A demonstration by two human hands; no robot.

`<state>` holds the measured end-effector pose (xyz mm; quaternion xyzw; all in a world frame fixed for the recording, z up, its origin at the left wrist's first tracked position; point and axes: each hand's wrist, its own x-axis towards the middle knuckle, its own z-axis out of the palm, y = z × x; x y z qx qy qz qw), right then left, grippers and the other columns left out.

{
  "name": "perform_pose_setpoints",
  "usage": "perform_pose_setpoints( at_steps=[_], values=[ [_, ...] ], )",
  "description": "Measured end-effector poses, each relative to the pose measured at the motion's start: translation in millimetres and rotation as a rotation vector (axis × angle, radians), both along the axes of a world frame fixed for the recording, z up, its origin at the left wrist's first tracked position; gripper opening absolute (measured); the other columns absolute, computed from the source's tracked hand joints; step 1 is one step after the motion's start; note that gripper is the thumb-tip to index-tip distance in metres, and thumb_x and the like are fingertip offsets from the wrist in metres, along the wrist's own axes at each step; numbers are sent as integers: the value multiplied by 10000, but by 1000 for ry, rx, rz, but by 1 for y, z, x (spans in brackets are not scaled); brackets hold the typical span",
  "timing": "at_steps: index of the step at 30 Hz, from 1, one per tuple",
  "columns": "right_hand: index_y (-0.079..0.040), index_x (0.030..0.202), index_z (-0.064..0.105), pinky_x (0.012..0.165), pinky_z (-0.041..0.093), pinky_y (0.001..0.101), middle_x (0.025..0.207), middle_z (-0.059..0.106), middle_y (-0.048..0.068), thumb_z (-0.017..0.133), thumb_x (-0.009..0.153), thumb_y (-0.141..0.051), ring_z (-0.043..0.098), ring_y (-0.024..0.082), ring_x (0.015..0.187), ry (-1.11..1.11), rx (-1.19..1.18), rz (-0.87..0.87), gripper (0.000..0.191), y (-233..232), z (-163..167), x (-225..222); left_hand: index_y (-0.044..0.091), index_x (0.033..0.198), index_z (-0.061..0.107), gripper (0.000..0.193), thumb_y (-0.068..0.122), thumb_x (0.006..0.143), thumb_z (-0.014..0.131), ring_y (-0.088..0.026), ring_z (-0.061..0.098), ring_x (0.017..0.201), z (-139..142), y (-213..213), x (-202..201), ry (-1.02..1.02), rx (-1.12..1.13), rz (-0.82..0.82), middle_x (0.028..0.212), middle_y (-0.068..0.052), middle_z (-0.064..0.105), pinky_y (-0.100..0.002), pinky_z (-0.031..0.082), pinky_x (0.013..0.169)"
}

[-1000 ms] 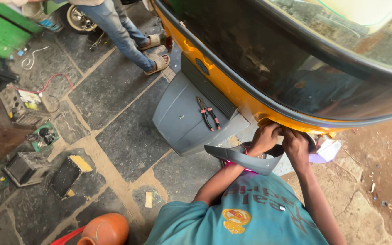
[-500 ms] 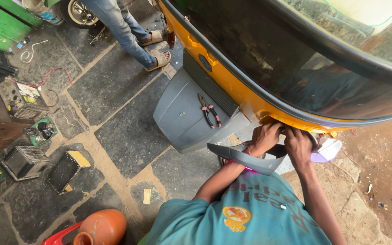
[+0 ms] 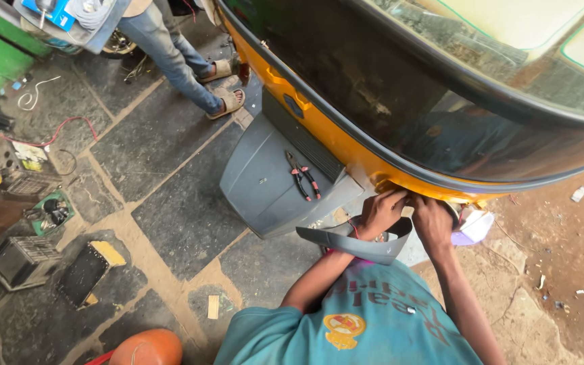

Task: The person works on the headlight of a yellow auto-rickshaw, manipulating the bulb and wiring at the rear of the headlamp housing, then removes the headlight assembly from the vehicle, handles its wiring and bulb, and finally holds the headlight unit up against the front of the vehicle.

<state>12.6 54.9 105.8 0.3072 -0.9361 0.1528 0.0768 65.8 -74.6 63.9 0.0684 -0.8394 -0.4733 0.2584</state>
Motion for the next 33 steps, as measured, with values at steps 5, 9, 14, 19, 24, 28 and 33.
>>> perform_pose_setpoints(
  at_steps=[5, 9, 14, 19, 24, 28, 33],
  values=[
    [-82, 1146, 742, 660, 557, 508, 958, 694, 234, 652, 929, -114, 681, 413, 758, -46, -170, -64, 238, 1, 0, 10, 140, 1063, 747, 138, 95, 948, 685, -291, 719, 893, 12, -6, 2, 51, -64, -34, 949, -59, 728, -365, 562, 746],
    [-71, 1157, 745, 679, 560, 526, 961, 689, 267, 649, 994, -173, 677, 455, 767, -102, -272, -183, 216, -3, 2, 15, 130, 1142, 734, 192, 103, 961, 677, -287, 723, 932, 18, -2, 4, 85, 65, -55, 1024, -59, 735, -348, 574, 780],
    [-61, 1156, 755, 656, 557, 534, 932, 691, 282, 637, 976, -198, 674, 468, 726, -148, -239, -206, 256, -5, 1, 16, 120, 1144, 720, 183, 134, 964, 685, -307, 711, 933, 16, 0, 1, 101, 86, 15, 1072, -80, 730, -358, 570, 778],
    [-43, 1132, 741, 788, 555, 535, 974, 735, 261, 634, 1006, -263, 693, 467, 866, -298, -309, -278, 275, -10, -9, 14, 150, 1088, 747, 147, 184, 961, 683, -336, 709, 812, 8, 0, -9, -58, -88, 58, 972, -73, 732, -422, 562, 676],
    [-3, 1150, 730, 881, 523, 514, 1047, 720, 282, 653, 1000, -298, 681, 471, 999, -438, -505, -411, 341, -19, -17, 6, 132, 1078, 736, 161, 167, 948, 647, -377, 689, 763, 1, -5, -14, -151, -117, 30, 980, -95, 734, -463, 551, 640],
    [50, 1086, 733, 880, 521, 490, 1015, 721, 294, 658, 1013, -302, 702, 443, 981, -514, -489, -502, 366, -23, -16, -2, 128, 1060, 733, 153, 163, 932, 656, -375, 696, 806, -3, -7, -19, -145, -98, -33, 971, -105, 729, -467, 557, 674],
    [99, 1033, 700, 831, 519, 444, 946, 731, 269, 666, 986, -251, 719, 341, 892, -564, -644, -473, 355, -21, -16, -3, 120, 1112, 719, 195, 139, 948, 616, -355, 708, 907, -4, -5, -21, -130, -100, -90, 1032, -100, 737, -448, 572, 734]
  ],
)
